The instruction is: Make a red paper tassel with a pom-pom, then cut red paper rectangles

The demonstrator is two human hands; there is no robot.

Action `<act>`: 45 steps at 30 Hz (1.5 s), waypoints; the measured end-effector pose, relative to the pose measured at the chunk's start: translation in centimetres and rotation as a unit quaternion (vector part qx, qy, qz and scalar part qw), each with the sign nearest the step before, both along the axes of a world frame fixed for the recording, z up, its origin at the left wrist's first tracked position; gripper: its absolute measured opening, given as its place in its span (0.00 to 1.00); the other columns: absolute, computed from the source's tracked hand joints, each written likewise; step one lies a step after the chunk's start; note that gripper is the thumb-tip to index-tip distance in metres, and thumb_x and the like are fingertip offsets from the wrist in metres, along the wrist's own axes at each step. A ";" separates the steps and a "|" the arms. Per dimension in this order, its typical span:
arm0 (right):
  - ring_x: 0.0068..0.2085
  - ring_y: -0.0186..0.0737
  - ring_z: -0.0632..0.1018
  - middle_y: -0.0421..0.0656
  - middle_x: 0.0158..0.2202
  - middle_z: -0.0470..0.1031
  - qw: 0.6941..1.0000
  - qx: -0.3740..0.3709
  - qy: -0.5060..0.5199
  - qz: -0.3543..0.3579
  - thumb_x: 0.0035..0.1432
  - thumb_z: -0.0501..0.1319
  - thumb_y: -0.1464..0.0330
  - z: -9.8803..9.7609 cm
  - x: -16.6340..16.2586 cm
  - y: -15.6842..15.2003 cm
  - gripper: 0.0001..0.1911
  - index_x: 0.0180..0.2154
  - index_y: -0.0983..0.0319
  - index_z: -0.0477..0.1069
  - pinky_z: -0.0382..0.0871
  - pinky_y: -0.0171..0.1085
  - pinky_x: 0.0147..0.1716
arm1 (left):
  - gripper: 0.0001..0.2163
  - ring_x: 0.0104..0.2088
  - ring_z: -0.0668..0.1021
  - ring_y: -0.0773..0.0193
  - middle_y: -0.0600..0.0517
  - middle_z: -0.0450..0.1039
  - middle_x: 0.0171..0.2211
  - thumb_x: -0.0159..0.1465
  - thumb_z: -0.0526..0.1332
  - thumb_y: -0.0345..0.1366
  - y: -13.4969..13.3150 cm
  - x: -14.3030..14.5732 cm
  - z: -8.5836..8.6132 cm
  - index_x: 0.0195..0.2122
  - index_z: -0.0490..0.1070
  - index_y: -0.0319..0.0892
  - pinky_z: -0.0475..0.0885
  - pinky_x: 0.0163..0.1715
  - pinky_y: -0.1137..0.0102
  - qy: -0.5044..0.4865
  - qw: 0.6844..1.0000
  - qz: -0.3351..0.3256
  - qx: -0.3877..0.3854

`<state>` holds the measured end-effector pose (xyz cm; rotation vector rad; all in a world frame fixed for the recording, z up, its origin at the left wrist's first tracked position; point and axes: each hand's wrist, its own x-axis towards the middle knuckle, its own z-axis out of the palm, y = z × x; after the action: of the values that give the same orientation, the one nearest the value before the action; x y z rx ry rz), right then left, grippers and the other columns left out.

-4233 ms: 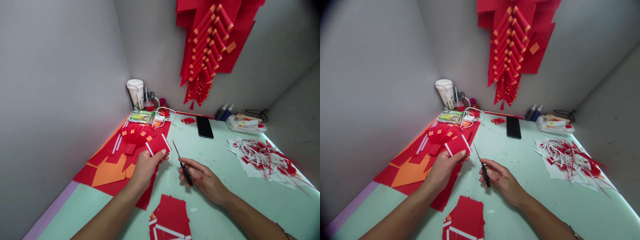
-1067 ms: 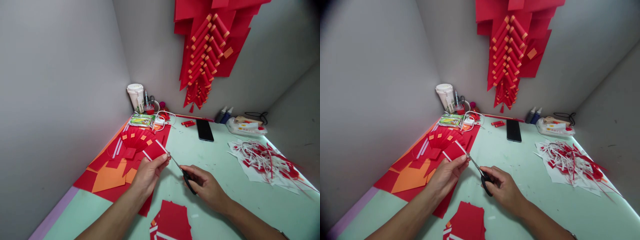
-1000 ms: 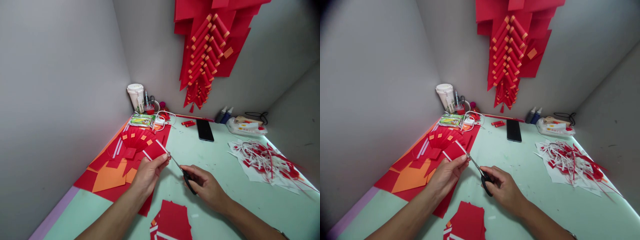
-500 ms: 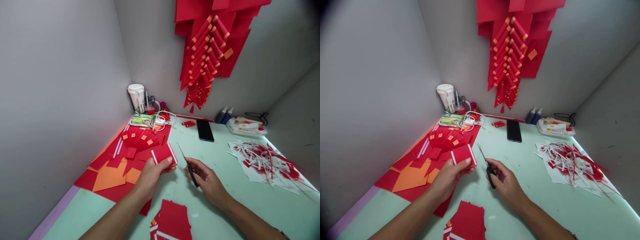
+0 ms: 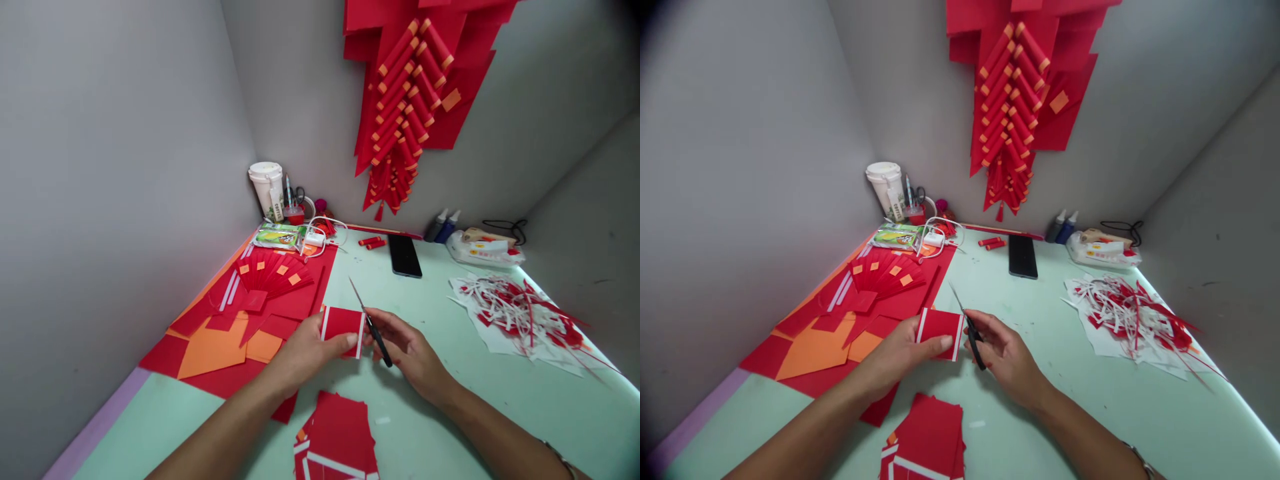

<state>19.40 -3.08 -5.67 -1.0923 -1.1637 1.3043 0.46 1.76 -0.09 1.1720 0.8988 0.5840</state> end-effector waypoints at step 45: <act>0.42 0.36 0.75 0.39 0.41 0.71 0.992 -0.061 0.098 -0.043 0.48 0.69 0.70 0.5 -1.1 -0.3 0.31 0.55 0.52 0.65 0.69 0.34 0.40 | 0.11 0.29 0.76 0.63 0.50 0.78 0.28 0.54 0.67 0.41 0.0 0.8 -0.8 0.34 0.78 0.38 0.68 0.31 0.70 0.086 0.992 0.007 0.088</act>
<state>18.28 -3.33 -5.19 -1.0648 -0.8921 1.3956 1.31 1.77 -0.88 1.3918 1.0195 0.5886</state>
